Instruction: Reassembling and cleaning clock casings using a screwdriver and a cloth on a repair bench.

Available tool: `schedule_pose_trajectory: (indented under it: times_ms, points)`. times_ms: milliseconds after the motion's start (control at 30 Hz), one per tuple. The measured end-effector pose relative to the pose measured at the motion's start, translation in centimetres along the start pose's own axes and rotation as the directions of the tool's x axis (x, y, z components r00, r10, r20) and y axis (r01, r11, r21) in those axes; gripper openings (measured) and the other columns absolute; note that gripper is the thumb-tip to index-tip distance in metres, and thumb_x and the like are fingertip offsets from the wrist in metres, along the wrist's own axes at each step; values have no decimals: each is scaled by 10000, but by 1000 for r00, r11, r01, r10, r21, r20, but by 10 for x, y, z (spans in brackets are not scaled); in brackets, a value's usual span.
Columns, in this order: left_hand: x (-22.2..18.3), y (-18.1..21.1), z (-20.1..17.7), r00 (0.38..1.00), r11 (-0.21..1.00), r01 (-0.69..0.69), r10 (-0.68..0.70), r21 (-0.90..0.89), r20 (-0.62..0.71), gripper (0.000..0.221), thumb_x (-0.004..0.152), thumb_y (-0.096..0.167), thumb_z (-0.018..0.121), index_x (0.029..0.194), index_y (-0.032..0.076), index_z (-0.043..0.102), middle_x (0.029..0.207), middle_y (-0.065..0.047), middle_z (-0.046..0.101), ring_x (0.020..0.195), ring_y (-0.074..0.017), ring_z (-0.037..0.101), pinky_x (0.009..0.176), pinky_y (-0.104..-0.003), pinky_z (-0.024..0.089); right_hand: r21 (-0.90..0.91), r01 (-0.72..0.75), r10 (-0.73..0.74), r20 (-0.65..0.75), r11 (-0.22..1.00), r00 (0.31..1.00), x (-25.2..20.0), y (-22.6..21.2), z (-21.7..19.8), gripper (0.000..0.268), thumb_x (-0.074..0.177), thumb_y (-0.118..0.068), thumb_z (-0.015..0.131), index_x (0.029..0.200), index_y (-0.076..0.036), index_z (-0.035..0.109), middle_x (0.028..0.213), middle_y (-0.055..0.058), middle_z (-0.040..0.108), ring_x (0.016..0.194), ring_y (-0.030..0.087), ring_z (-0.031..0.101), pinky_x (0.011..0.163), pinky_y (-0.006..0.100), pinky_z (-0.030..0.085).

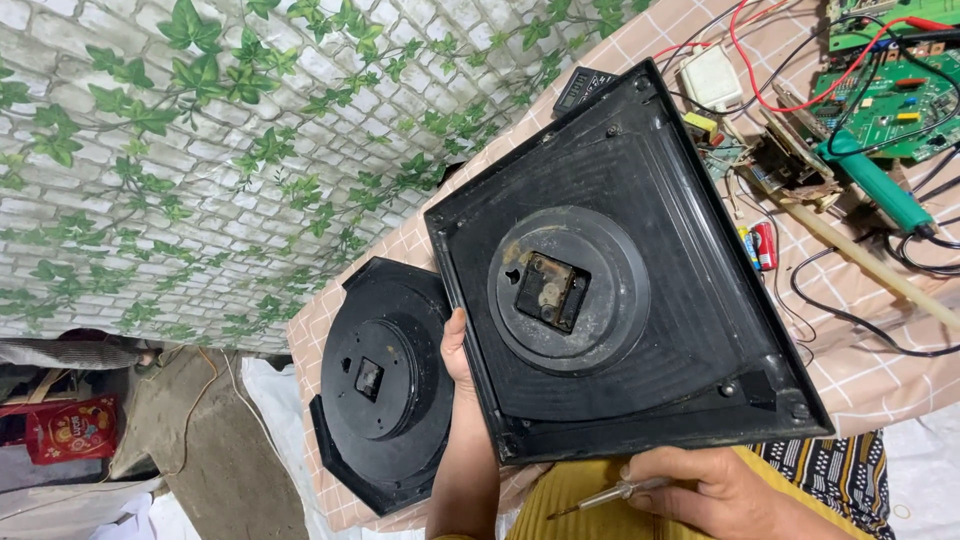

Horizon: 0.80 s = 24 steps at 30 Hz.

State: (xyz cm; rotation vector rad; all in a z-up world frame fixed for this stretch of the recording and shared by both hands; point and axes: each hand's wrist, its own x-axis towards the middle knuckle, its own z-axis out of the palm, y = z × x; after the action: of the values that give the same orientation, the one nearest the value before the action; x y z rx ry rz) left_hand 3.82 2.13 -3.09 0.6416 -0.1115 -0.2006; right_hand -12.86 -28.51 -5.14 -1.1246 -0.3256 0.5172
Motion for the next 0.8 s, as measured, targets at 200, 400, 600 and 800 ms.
schedule_pose_trajectory:
  times_ms: [200, 400, 600, 800]
  points:
    - [-3, 1, -5, 1000, 1000, -4, 4, 22, -10, 587, 997, 288, 647, 1487, 15, 472, 1393, -220, 598, 1265, -409, 598, 1084, -576, 491, 27, -108, 109, -20, 994, 994, 0, -2, -4, 161, 842, -70, 832, 989, -33, 888, 932, 39, 861, 860, 128, 776, 778, 285, 599]
    - [-9, 7, -11, 1000, 999, -6, 7, 39, -19, 549, 1015, 263, 622, 1478, 4, 482, 1378, -225, 612, 1250, -413, 610, 1073, -579, 501, 12, -138, 139, -156, 990, 978, -1, 43, -18, 200, 740, -60, 936, 938, -44, 913, 837, 27, 876, 746, 97, 743, 714, 257, 573]
    - [-22, 14, -16, 999, 998, -14, 16, 58, -28, 512, 1032, 238, 597, 1469, -6, 492, 1362, -229, 625, 1235, -418, 622, 1062, -581, 511, 89, -43, 60, -196, 995, 979, 2, 58, -24, 190, 729, -48, 924, 916, -20, 898, 838, 87, 862, 623, 129, 677, 595, 278, 522]
    - [-34, 26, -21, 999, 996, -26, 29, 80, -27, 476, 1050, 214, 572, 1461, -17, 502, 1346, -234, 638, 1220, -423, 635, 1051, -584, 522, -8, -102, 97, -266, 995, 959, 0, 40, -29, 154, 713, -106, 922, 848, -33, 917, 843, 80, 904, 708, 144, 748, 660, 276, 545]
